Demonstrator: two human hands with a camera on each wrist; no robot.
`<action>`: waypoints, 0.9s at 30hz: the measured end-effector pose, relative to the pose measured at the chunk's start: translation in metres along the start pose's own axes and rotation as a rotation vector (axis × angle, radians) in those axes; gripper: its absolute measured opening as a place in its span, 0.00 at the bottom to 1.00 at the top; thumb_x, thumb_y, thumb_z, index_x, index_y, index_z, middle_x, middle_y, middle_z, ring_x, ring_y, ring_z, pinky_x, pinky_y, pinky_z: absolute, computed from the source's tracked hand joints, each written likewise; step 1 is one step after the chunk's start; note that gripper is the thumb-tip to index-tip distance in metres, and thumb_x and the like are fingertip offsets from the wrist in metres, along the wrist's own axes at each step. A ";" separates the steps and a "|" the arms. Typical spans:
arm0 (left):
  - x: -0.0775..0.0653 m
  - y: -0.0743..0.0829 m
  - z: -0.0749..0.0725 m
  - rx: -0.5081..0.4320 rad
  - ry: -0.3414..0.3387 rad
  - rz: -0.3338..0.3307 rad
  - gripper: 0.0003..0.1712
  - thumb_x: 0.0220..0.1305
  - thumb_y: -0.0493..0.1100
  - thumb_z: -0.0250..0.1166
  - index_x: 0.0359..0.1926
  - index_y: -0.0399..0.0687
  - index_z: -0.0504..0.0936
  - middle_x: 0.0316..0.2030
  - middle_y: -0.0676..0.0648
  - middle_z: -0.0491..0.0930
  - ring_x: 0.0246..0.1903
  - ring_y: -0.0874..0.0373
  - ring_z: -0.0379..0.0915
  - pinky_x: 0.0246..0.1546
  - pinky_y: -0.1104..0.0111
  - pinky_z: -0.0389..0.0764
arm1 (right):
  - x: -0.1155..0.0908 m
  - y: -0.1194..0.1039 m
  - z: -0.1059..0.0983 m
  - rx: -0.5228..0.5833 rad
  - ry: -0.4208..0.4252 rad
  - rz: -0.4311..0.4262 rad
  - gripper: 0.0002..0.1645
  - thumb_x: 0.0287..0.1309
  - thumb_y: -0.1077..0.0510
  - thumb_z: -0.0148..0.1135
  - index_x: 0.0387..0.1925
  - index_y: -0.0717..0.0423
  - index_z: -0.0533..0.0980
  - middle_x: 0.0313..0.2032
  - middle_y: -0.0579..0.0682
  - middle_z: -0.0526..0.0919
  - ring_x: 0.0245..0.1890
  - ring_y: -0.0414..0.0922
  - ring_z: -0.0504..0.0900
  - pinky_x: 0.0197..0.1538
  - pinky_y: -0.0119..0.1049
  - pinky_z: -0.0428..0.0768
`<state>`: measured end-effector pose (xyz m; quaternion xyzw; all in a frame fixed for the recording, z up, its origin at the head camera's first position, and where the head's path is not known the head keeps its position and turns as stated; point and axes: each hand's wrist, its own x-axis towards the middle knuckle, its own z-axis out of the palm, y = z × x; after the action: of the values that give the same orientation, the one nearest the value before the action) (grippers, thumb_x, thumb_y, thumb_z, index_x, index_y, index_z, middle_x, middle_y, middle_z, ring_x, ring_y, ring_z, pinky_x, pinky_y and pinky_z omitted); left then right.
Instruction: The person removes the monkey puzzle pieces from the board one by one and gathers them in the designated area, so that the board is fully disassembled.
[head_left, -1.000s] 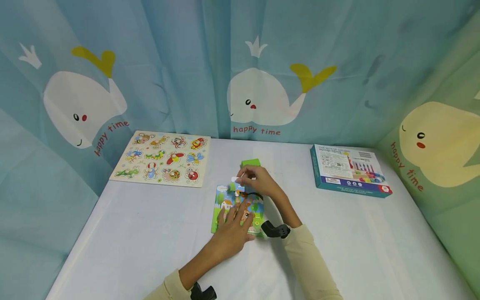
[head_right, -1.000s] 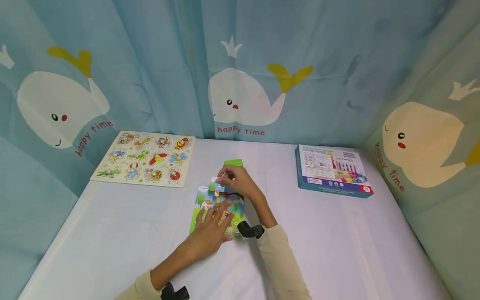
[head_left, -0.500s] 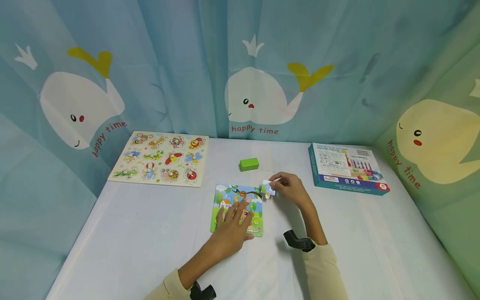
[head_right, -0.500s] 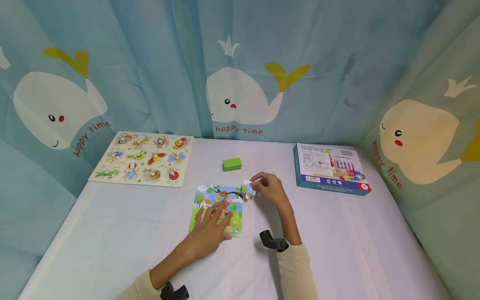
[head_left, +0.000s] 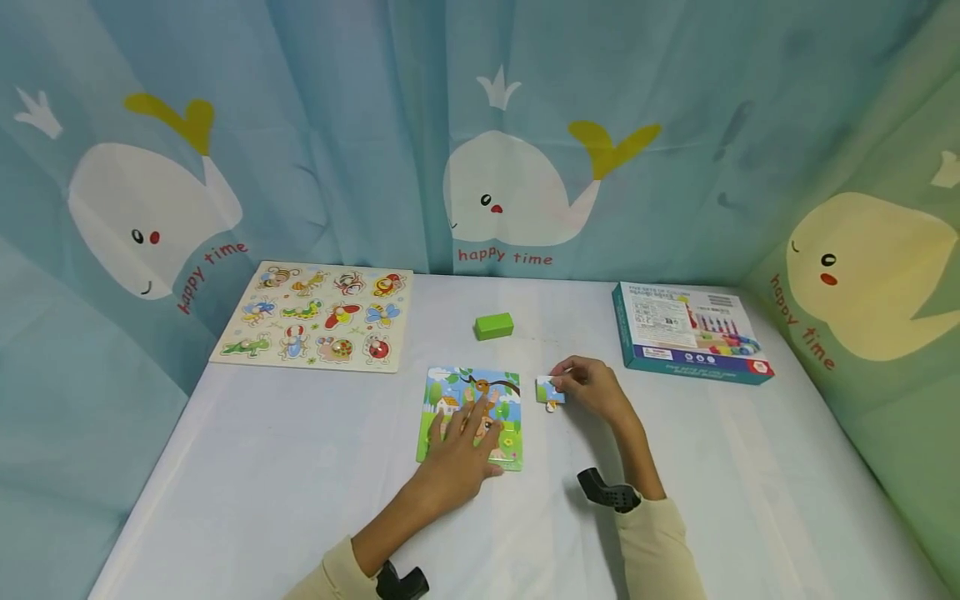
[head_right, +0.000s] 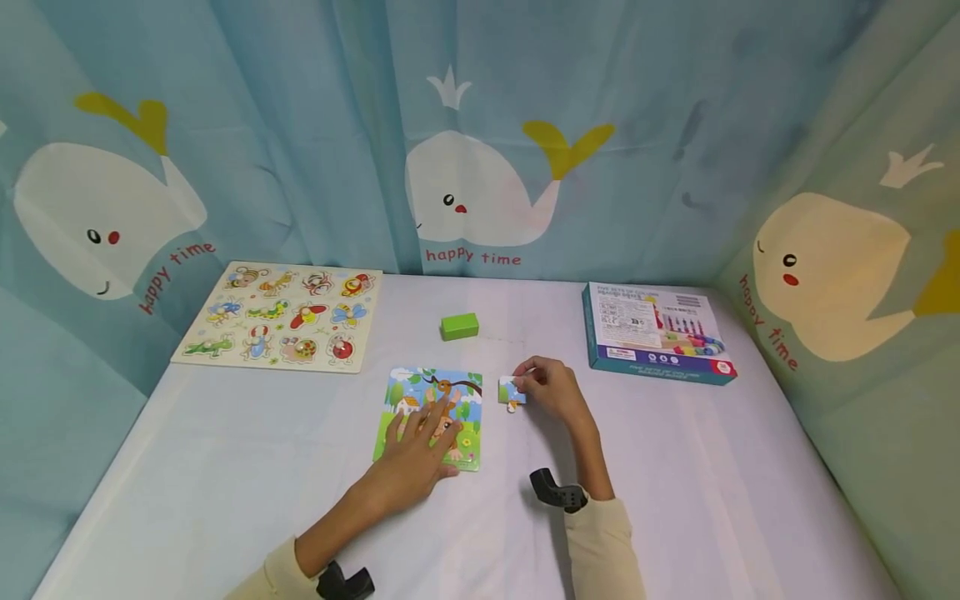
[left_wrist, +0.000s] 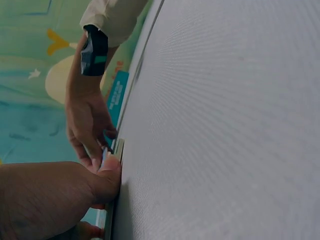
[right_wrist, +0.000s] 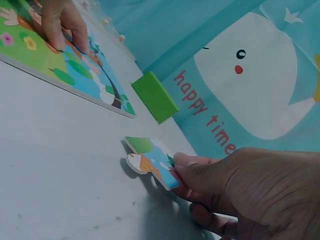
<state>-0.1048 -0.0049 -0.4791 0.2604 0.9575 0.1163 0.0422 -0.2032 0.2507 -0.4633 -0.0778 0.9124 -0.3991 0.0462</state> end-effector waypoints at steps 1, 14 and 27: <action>0.000 0.000 0.000 0.003 0.003 0.001 0.35 0.69 0.61 0.53 0.71 0.53 0.66 0.77 0.39 0.46 0.73 0.41 0.49 0.66 0.37 0.55 | 0.001 0.000 0.001 -0.002 0.002 -0.003 0.07 0.63 0.61 0.62 0.40 0.62 0.81 0.29 0.55 0.87 0.29 0.42 0.79 0.37 0.35 0.73; -0.001 -0.002 -0.001 0.035 0.032 0.012 0.34 0.69 0.62 0.53 0.71 0.54 0.66 0.76 0.40 0.47 0.73 0.42 0.51 0.66 0.38 0.57 | -0.001 -0.006 0.011 -0.051 0.046 0.074 0.08 0.63 0.58 0.63 0.40 0.60 0.81 0.32 0.54 0.84 0.31 0.45 0.76 0.38 0.36 0.72; -0.002 0.000 -0.001 0.022 0.032 0.016 0.34 0.68 0.61 0.54 0.70 0.53 0.67 0.76 0.40 0.48 0.73 0.42 0.50 0.66 0.38 0.57 | -0.003 -0.002 0.013 -0.122 0.090 0.046 0.10 0.57 0.59 0.68 0.38 0.61 0.80 0.31 0.53 0.76 0.33 0.47 0.73 0.37 0.36 0.70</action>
<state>-0.1032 -0.0063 -0.4782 0.2668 0.9571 0.1104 0.0232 -0.1982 0.2405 -0.4699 -0.0416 0.9378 -0.3446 0.0091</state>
